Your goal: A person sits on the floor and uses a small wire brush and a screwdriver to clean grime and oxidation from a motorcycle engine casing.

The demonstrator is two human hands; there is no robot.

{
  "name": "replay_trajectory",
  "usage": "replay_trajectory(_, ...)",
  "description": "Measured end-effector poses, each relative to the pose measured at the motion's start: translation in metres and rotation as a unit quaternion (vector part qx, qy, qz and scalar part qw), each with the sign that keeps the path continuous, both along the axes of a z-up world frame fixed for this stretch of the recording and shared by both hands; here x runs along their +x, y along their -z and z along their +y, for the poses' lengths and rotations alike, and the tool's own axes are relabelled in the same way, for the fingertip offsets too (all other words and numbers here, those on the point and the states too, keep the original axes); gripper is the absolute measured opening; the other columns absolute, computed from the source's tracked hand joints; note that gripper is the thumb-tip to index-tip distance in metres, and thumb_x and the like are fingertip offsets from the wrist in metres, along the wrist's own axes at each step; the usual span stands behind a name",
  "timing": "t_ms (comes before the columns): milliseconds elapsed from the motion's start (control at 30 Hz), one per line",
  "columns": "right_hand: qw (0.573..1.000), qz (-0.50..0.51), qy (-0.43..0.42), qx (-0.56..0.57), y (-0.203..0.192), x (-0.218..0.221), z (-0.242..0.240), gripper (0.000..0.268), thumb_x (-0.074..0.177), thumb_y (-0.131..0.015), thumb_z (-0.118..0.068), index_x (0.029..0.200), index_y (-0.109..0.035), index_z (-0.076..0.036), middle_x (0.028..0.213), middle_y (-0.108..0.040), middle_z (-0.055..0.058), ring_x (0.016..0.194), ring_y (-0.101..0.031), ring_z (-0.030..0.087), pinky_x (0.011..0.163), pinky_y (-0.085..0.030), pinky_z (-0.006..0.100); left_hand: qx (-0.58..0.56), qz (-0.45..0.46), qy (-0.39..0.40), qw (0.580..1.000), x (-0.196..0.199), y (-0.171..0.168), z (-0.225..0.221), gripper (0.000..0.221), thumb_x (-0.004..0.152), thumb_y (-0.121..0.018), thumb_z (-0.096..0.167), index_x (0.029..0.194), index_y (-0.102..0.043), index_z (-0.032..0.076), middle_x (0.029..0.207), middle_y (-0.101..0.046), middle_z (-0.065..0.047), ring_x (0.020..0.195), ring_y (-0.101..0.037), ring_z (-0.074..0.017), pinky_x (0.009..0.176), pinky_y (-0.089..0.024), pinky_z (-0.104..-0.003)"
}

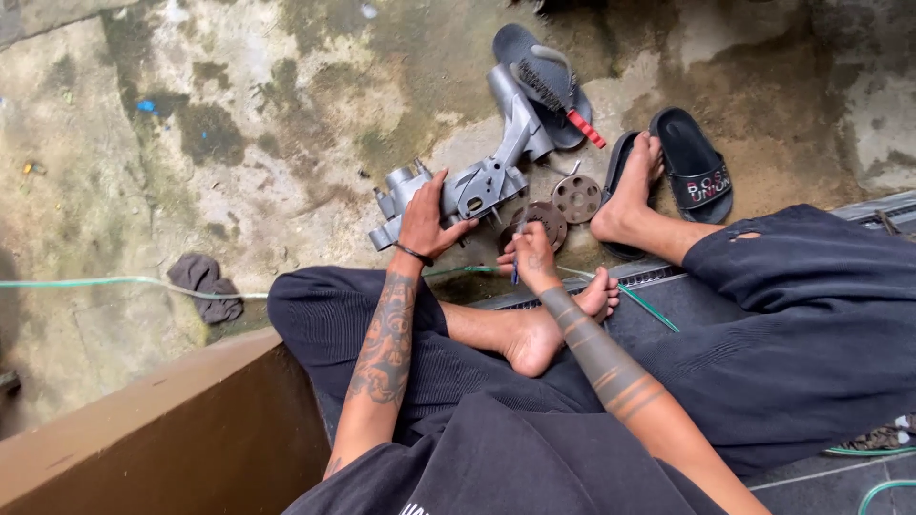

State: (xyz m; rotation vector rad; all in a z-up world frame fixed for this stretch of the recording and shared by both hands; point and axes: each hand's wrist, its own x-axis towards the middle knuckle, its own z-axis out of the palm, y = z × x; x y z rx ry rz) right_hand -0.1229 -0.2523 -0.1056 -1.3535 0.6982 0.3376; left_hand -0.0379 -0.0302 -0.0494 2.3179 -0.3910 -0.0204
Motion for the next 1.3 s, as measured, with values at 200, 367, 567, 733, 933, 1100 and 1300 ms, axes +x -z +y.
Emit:
replay_trajectory(200, 0.988, 0.058, -0.145, 0.013, -0.003, -0.035, 0.061, 0.026, 0.105, -0.045, -0.014, 0.127, -0.049, -0.001, 0.072, -0.063, 0.022, 0.046, -0.067, 0.031, 0.035, -0.062, 0.040, -0.045, 0.051, 0.017, 0.998, 0.008, 0.000, 0.009, 0.101, 0.070, -0.084, 0.066, 0.149, -0.045, 0.017, 0.127, -0.061, -0.014, 0.119, -0.061, -0.0382, 0.102, -0.048, -0.053)
replay_trajectory(367, 0.980, -0.001, -0.144, -0.138, 0.022, -0.036, 0.040, 0.028, 0.105, -0.039, -0.018, 0.121, -0.059, -0.006, 0.068, -0.067, 0.015, 0.056, -0.068, 0.028, 0.044, -0.058, 0.038, -0.064, 0.072, 0.011, 0.995, 0.003, 0.003, 0.012, 0.095, 0.068, -0.086, 0.064, 0.142, -0.050, 0.016, 0.125, -0.063, -0.014, 0.119, -0.063, -0.0377, 0.104, -0.048, -0.052)
replay_trajectory(567, 0.981, 0.087, -0.158, 0.073, -0.085, -0.030, 0.053, 0.028, 0.103, -0.046, -0.018, 0.127, -0.057, -0.008, 0.064, -0.050, 0.003, 0.043, -0.043, 0.011, 0.027, -0.038, 0.023, -0.100, 0.109, 0.031, 0.988, 0.007, -0.012, 0.017, 0.085, 0.074, -0.084, 0.059, 0.138, -0.053, 0.014, 0.122, -0.064, -0.016, 0.120, -0.062, -0.0393, 0.106, -0.047, -0.053)
replay_trajectory(733, 0.958, 0.083, -0.120, 0.246, -0.132, -0.016, 0.016, 0.034, 0.106, -0.041, -0.016, 0.138, -0.050, -0.010, 0.069, -0.029, -0.005, 0.043, -0.029, 0.001, 0.029, -0.025, 0.015, -0.153, 0.143, 0.018, 0.978, 0.015, -0.034, 0.027, 0.061, 0.091, -0.071, 0.055, 0.137, -0.058, 0.017, 0.121, -0.064, -0.014, 0.120, -0.062, -0.0363, 0.105, -0.047, -0.049)
replay_trajectory(933, 0.981, 0.036, -0.133, 0.140, -0.076, -0.026, 0.000, 0.028, 0.104, -0.048, -0.017, 0.129, -0.060, -0.011, 0.062, -0.033, 0.000, 0.036, -0.030, 0.007, 0.024, -0.028, 0.022, -0.139, 0.157, 0.008, 0.978, 0.015, -0.032, 0.028, 0.047, 0.086, -0.080, 0.045, 0.120, -0.069, 0.013, 0.106, -0.070, -0.012, 0.106, -0.069, -0.0341, 0.097, -0.052, -0.046)
replay_trajectory(1100, 0.994, -0.006, -0.107, 0.032, -0.049, -0.033, 0.018, 0.040, 0.102, -0.059, -0.019, 0.138, -0.056, -0.003, 0.069, -0.047, 0.010, 0.032, -0.041, 0.011, 0.022, -0.035, 0.028, -0.151, 0.152, 0.001, 0.977, 0.016, -0.036, 0.026, 0.040, 0.084, -0.083, 0.040, 0.108, -0.070, 0.010, 0.096, -0.070, -0.014, 0.097, -0.069, -0.0346, 0.089, -0.053, -0.047)
replay_trajectory(1300, 0.873, 0.000, -0.305, -0.380, -0.022, 0.004, -0.005, 0.039, 0.105, -0.045, -0.050, 0.125, -0.069, -0.028, 0.099, -0.078, 0.014, 0.106, -0.072, 0.040, 0.105, -0.045, 0.055, -0.157, 0.124, -0.017, 0.980, 0.016, -0.035, 0.029, 0.037, 0.084, -0.084, 0.036, 0.104, -0.070, 0.008, 0.094, -0.069, -0.015, 0.096, -0.068, -0.0377, 0.088, -0.054, -0.047)
